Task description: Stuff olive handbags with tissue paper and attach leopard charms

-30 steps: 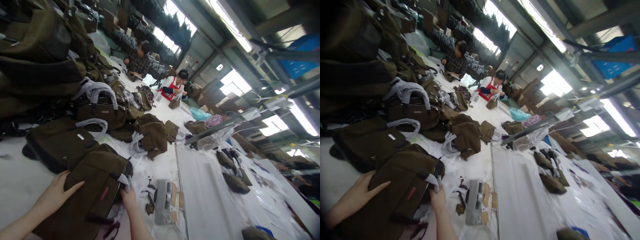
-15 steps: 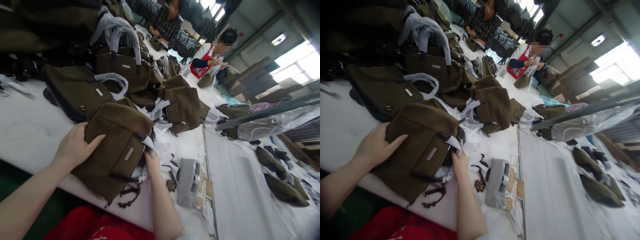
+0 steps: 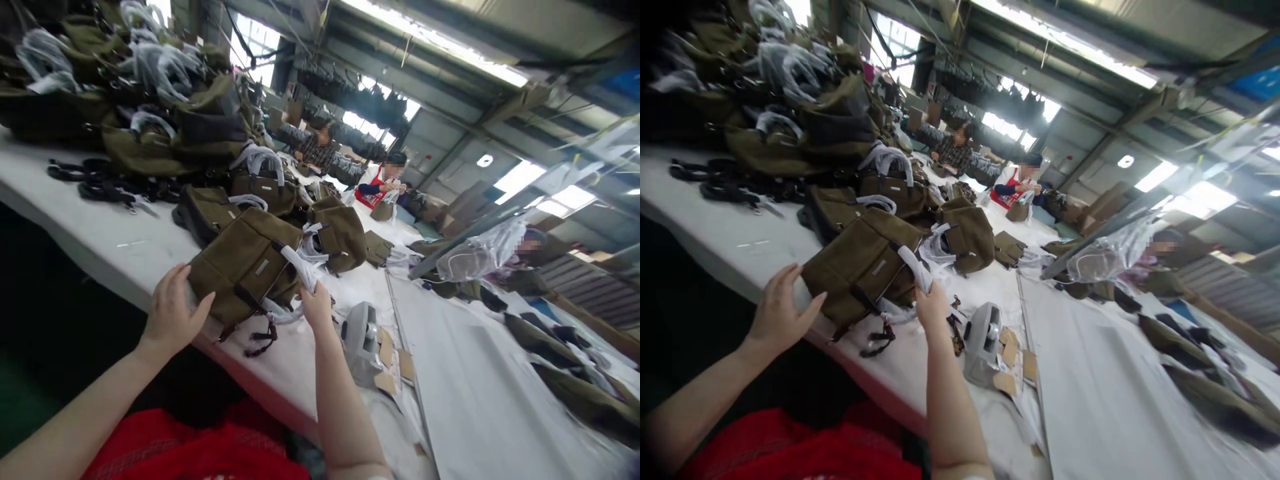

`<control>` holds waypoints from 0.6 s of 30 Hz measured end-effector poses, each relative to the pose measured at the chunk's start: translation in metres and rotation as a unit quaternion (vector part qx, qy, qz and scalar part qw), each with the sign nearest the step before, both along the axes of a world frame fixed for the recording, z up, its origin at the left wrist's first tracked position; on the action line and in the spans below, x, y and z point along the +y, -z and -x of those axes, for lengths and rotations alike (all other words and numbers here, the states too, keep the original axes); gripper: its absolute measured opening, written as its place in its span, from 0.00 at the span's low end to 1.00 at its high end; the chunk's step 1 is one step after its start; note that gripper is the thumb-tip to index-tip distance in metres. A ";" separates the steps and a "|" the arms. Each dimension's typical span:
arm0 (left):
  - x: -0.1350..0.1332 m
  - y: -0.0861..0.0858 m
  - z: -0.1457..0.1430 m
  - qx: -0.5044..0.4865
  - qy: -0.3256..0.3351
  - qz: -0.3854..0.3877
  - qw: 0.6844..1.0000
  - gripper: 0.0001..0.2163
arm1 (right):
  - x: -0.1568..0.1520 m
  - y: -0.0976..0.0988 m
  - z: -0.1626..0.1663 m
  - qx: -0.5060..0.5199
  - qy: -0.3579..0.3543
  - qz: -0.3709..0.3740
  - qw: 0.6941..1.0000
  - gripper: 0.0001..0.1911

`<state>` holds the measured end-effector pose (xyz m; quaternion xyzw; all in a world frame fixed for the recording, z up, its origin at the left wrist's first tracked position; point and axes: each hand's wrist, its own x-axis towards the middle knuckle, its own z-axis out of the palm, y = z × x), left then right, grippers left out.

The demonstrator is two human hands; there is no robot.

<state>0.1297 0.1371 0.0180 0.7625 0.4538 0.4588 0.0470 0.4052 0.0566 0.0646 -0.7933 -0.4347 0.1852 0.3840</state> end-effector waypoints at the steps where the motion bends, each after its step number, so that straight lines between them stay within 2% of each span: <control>1: -0.005 -0.003 0.009 -0.002 -0.005 -0.003 1.000 0.32 | -0.001 -0.012 0.014 0.025 -0.023 -0.048 0.998 0.15; 3: -0.014 -0.015 0.031 -0.006 -0.025 -0.023 0.999 0.32 | -0.005 -0.037 0.046 0.082 -0.084 -0.149 0.982 0.13; 5: -0.025 -0.035 0.055 -0.012 -0.049 -0.057 0.997 0.31 | -0.014 -0.063 0.079 0.116 -0.145 -0.218 0.958 0.11; 9: -0.065 -0.090 0.102 -0.027 -0.110 -0.132 0.985 0.31 | -0.040 -0.113 0.124 0.087 -0.220 -0.263 0.935 0.06; 12: -0.102 -0.121 0.130 -0.048 -0.153 -0.183 0.970 0.33 | -0.060 -0.137 0.140 0.035 -0.308 -0.241 0.920 0.05; 14: -0.121 -0.129 0.144 -0.062 -0.150 -0.182 0.970 0.31 | -0.070 -0.140 0.149 -0.022 -0.368 -0.201 0.908 0.05; 15: -0.128 -0.129 0.150 -0.064 -0.130 -0.155 0.977 0.28 | -0.075 -0.137 0.155 -0.046 -0.400 -0.177 0.898 0.05; 16: -0.134 -0.126 0.155 -0.065 -0.099 -0.108 0.987 0.24 | -0.079 -0.131 0.162 -0.064 -0.434 -0.149 0.886 0.07; 18: -0.140 -0.116 0.164 -0.054 -0.020 0.047 0.997 0.17 | -0.088 -0.112 0.178 -0.079 -0.504 -0.092 0.855 0.11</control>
